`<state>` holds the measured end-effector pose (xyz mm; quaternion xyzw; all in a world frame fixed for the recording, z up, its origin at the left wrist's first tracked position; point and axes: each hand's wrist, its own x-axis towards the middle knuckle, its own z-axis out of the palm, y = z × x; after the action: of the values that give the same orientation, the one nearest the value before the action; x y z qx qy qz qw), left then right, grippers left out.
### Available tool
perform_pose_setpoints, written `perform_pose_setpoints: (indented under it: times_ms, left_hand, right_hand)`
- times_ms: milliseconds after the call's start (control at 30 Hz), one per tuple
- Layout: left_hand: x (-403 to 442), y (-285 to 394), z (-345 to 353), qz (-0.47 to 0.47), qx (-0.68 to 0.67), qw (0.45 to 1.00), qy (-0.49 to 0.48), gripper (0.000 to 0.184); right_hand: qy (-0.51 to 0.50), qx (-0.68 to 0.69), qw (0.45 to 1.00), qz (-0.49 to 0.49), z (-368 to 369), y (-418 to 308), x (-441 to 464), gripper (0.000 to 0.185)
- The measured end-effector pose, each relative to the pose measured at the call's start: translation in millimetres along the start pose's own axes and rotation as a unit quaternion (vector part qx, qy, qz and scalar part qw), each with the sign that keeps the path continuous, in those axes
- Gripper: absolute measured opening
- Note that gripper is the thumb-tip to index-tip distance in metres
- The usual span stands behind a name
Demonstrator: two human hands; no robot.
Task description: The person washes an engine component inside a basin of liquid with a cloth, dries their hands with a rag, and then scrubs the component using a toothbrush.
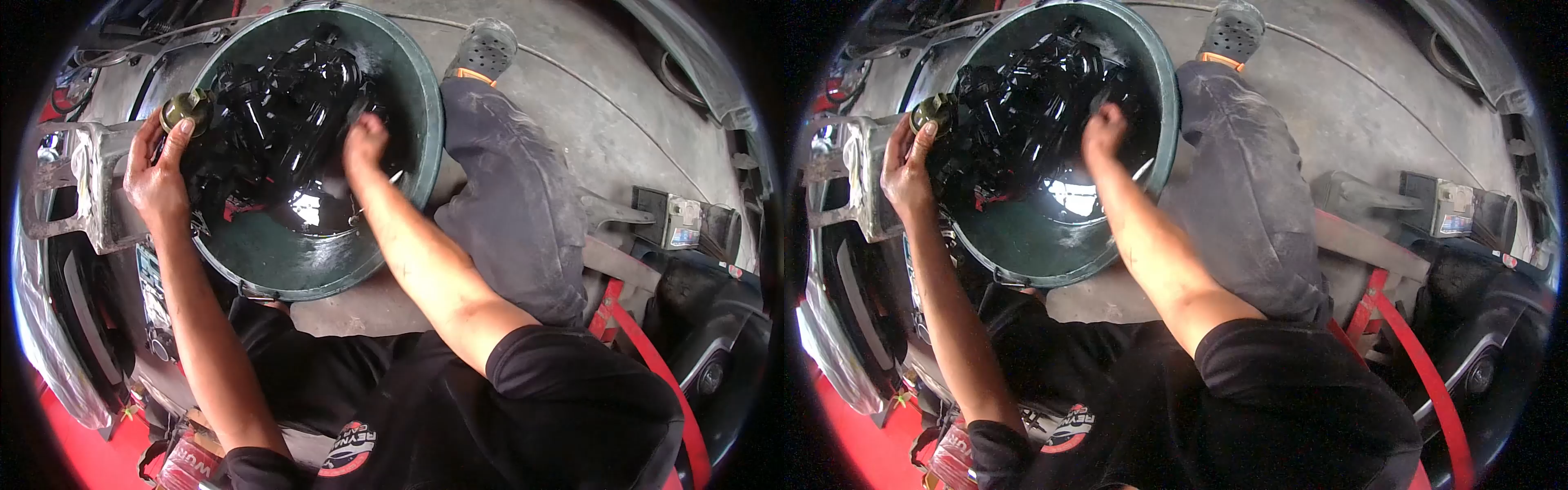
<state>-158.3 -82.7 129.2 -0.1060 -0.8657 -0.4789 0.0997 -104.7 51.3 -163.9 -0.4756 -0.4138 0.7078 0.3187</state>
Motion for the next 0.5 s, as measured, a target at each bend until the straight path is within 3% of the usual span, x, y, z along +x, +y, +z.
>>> perform_pose_setpoints:
  times_ms: [67, 100, 167, 233, 267, 367, 500]
  left_hand:
    - [0, 0, 0, 0.004, 0.002, 1.0, -0.002, 0.046]
    - [-2, 1, -1, 0.002, 0.007, 1.0, -0.001, 0.046]
    - [-4, 5, 1, 0.016, 0.012, 1.0, 0.001, 0.046]
    - [-6, 8, 2, 0.015, 0.029, 0.999, 0.012, 0.046]
    - [-5, 5, 1, 0.013, 0.017, 1.0, 0.004, 0.047]
    - [-4, 0, 0, 0.014, 0.008, 1.0, -0.002, 0.048]
    - [1, -14, -3, 0.033, 0.008, 0.999, -0.019, 0.052]
  right_hand:
    - [0.005, 0.006, 0.999, -0.054, 17, -52, 38, 0.014]
    - [0.048, -0.032, 0.986, -0.157, 39, -31, 66, 0.019]
    - [-0.024, -0.128, 0.984, -0.118, 43, -46, 84, 0.025]
    - [-0.105, -0.152, 0.967, -0.177, 28, -49, 97, 0.027]
    - [-0.129, -0.171, 0.944, -0.251, 23, -41, 105, 0.026]
    - [-0.082, -0.225, 0.925, -0.294, 20, -45, 85, 0.028]
    - [-0.067, -0.223, 0.959, -0.161, 3, -35, 52, 0.034]
